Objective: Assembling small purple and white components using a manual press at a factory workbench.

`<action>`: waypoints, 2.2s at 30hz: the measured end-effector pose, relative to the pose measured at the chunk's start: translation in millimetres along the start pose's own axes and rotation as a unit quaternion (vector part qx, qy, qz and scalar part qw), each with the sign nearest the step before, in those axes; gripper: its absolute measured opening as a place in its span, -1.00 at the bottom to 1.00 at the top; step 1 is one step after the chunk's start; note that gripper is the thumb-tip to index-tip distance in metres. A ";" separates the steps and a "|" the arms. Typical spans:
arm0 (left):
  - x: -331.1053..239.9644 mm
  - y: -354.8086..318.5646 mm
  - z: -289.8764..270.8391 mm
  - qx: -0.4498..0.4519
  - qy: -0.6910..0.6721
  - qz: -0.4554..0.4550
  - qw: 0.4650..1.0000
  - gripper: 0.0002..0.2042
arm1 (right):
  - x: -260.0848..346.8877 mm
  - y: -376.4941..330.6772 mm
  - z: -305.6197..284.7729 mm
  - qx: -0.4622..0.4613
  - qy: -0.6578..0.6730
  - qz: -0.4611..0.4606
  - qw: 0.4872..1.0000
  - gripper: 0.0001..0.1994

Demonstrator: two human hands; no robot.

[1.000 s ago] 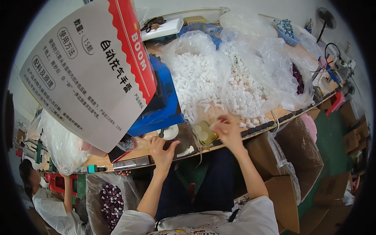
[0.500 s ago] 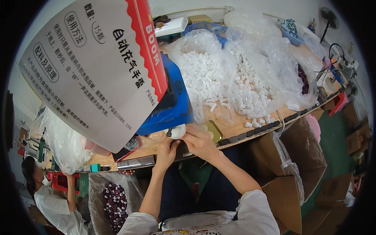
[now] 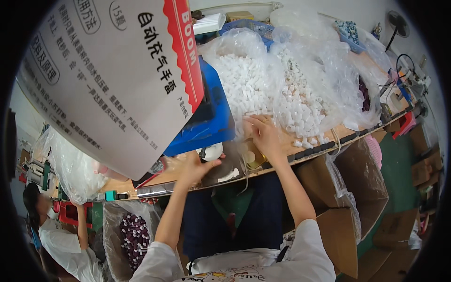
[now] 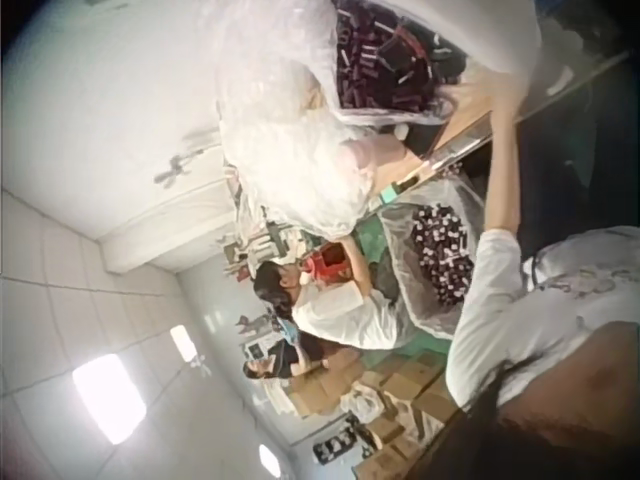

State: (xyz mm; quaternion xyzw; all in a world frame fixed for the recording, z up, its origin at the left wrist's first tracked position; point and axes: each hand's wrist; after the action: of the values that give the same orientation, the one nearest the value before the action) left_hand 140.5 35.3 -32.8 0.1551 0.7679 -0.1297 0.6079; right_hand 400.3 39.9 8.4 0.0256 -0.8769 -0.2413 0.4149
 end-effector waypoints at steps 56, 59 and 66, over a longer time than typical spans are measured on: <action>-33.4 -100.2 -97.3 -0.352 0.306 0.042 0.883 -0.74 | 56.6 -47.8 53.3 0.121 0.058 -0.085 0.987 -0.84; 5.9 -25.4 -86.1 -0.318 0.486 0.097 0.808 -0.76 | 48.1 -55.0 57.4 0.031 0.043 -0.176 0.983 -0.82; 17.7 -14.3 -90.7 -0.262 0.508 0.155 0.805 -0.67 | 47.3 -43.7 54.9 0.145 0.050 -0.138 0.979 -0.79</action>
State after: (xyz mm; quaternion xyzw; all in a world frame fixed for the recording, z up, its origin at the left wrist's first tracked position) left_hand 50.0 58.7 -29.3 0.1506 0.9373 0.2704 0.1603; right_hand 322.0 11.8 -6.7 0.2180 -0.8689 -0.1648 0.4127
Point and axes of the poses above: each hand's wrist, its own y-axis towards the middle knuckle, its own z-axis out of the palm, x = y × z
